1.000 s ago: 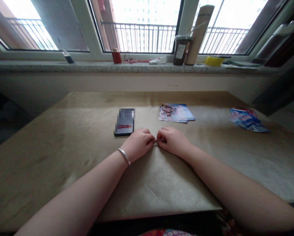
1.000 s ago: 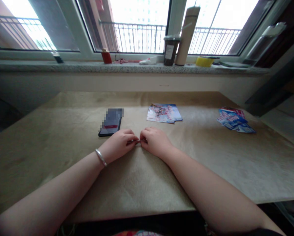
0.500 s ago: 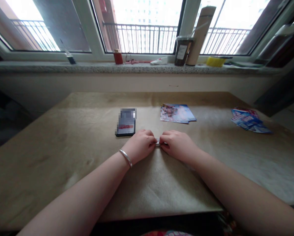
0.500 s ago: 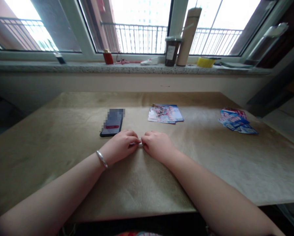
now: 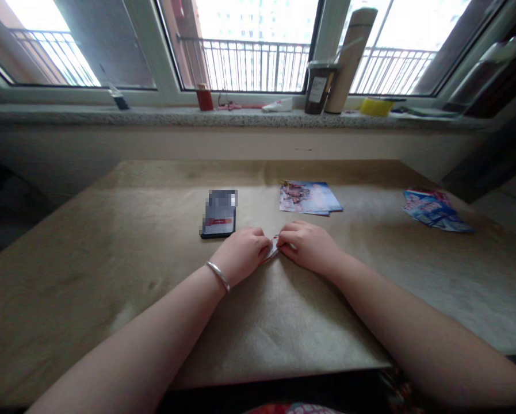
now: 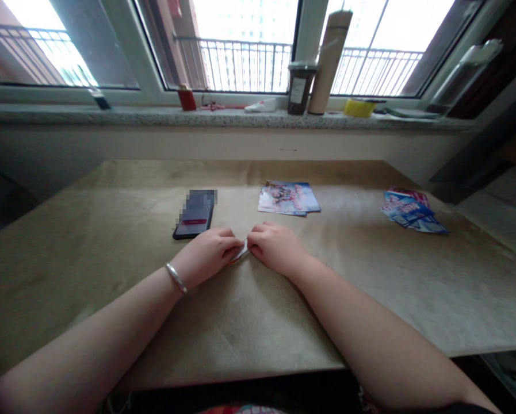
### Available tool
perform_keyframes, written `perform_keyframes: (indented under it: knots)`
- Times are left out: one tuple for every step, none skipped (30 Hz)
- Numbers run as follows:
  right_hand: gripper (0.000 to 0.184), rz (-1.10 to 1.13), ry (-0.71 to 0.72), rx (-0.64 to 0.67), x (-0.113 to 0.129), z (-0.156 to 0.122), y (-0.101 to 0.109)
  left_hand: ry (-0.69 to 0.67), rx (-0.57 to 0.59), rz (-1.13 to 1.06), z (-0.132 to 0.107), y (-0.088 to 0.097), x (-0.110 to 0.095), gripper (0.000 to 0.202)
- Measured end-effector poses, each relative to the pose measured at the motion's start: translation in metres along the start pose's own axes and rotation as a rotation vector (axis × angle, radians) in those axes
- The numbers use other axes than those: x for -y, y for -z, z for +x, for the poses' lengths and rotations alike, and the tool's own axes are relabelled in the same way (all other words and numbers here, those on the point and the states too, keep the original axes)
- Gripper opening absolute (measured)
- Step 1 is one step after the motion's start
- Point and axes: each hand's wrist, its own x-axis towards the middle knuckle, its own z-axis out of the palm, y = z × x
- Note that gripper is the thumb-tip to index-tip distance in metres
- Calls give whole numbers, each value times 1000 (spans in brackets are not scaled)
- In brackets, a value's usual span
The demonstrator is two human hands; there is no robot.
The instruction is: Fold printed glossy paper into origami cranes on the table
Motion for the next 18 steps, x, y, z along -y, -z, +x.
perform_keyframes:
  knots:
    - [12,11,0,-2,-1,0,-1,-8,2,9,0,-1,0,22]
    - [13,19,0,-3,-1,0,-1,-14,-2,17,0,-2,0,22]
    - [14,22,-3,0,-1,0,-1,-19,-9,23,-1,-3,0,23]
    - [15,21,-10,5,0,0,-1,-24,-19,27,-1,-4,0,23]
    - [16,18,-19,12,0,-1,-1,-32,-31,26,-1,-4,1,23]
    - [16,14,-29,22,2,-1,0,-43,-44,20,-1,-5,2,22]
    - [17,9,-39,33,3,-2,1,-58,-54,9,-1,-6,3,22]
    - [17,4,-48,44,4,-2,2,-75,-61,-4,-1,-6,4,22]
    - [17,2,-58,53,5,-3,3,-94,-62,-18,-1,-5,5,23]
    - [17,3,-66,58,6,-3,4,-108,-59,-31,-1,-5,5,23]
    - [18,7,-73,59,6,-3,4,-118,-50,-43,-1,-4,5,23]
    - [18,14,-79,57,5,-4,4,-120,-39,-51,-1,-2,5,22]
    - [18,24,-86,51,5,-4,4,-115,-28,-55,-1,-1,4,21]
    - [18,38,-94,43,3,-4,3,-105,-17,-56,-1,1,3,19]
    - [18,53,-102,34,2,-3,2,-92,-9,-56,-1,2,3,19]
    - [17,64,-109,23,0,-3,0,-83,-1,-60,-1,3,2,19]
    - [16,70,-114,13,-1,-3,-1,-77,1,-68,-1,4,2,20]
    - [16,71,-117,3,-3,-3,-1,-72,1,-77,-1,5,1,20]
